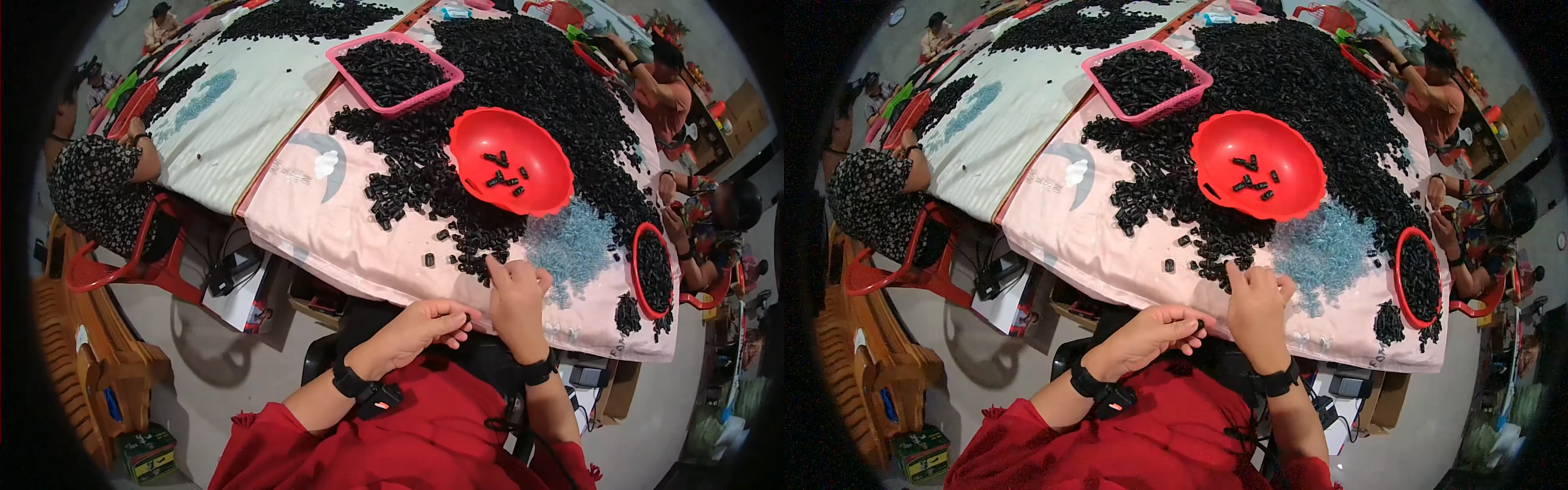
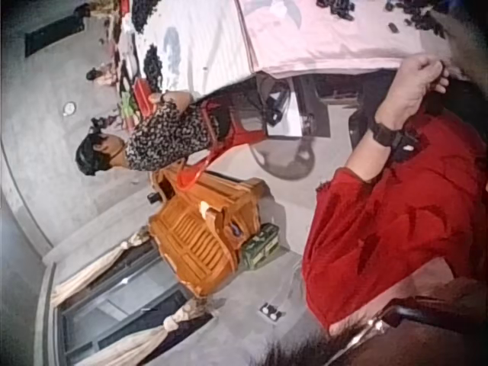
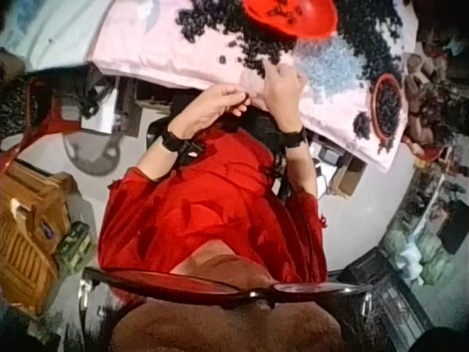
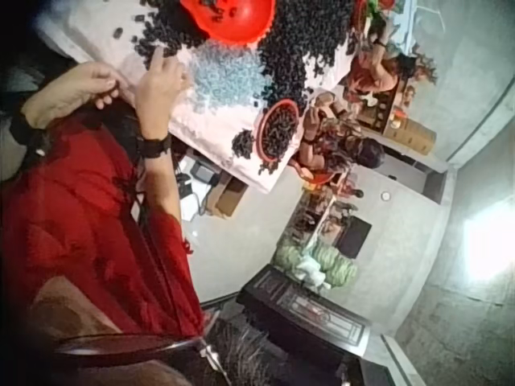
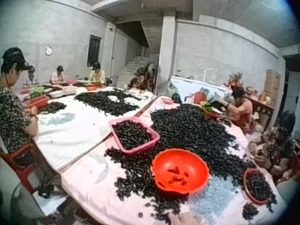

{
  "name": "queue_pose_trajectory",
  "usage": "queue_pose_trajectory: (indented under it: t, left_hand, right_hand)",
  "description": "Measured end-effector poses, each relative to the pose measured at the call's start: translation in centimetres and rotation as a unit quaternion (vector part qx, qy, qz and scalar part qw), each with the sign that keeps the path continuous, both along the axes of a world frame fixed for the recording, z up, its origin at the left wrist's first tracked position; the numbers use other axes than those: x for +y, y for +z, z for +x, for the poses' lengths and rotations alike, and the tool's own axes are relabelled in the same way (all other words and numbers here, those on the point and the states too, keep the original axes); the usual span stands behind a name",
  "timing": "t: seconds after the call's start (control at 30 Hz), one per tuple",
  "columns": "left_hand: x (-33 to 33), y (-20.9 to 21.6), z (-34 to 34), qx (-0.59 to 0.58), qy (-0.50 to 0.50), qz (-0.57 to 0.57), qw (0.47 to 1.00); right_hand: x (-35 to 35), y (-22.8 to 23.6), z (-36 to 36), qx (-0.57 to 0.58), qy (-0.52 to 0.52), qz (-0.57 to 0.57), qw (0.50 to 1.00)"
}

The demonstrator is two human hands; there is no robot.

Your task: The person repeatedly picks small black plastic components and light blue pins from a table, inserts the pins into the components, and places the assembled units into a red bowl. The person works continuously at a table with others nearby.

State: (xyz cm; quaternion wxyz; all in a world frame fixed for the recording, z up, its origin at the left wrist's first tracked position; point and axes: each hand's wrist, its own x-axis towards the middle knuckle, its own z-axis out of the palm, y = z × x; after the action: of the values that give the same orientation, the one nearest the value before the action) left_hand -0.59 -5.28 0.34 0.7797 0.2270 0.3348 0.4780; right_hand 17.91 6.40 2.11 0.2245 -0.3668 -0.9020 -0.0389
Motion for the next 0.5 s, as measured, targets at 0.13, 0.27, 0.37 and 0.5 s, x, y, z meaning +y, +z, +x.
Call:
queue_pose_trajectory:
  t: [0.13, 0.27, 0.37, 0.5]
  left_hand:
    - [0.2, -0.2, -0.2, -0.012, 0.012, -0.005, 1.0]
    - [0.5, -0.3, 0.1, 0.019, 0.027, -0.002, 0.999]
    - [1.1, 0.2, -0.2, 0.025, 0.041, 0.001, 0.999]
    - [2.4, 0.0, -0.6, 0.054, 0.067, 0.024, 0.996]
  right_hand:
    - [0.2, 0.2, 0.1, 0.033, 0.004, -0.011, 0.999]
    - [-0.3, 0.6, -0.2, 0.004, 0.02, -0.001, 1.0]
    - [-0.3, 0.7, 0.0, 0.032, 0.013, -0.008, 0.999]
    - [-0.8, 0.9, -0.2, -0.006, 0.039, -0.034, 0.999]
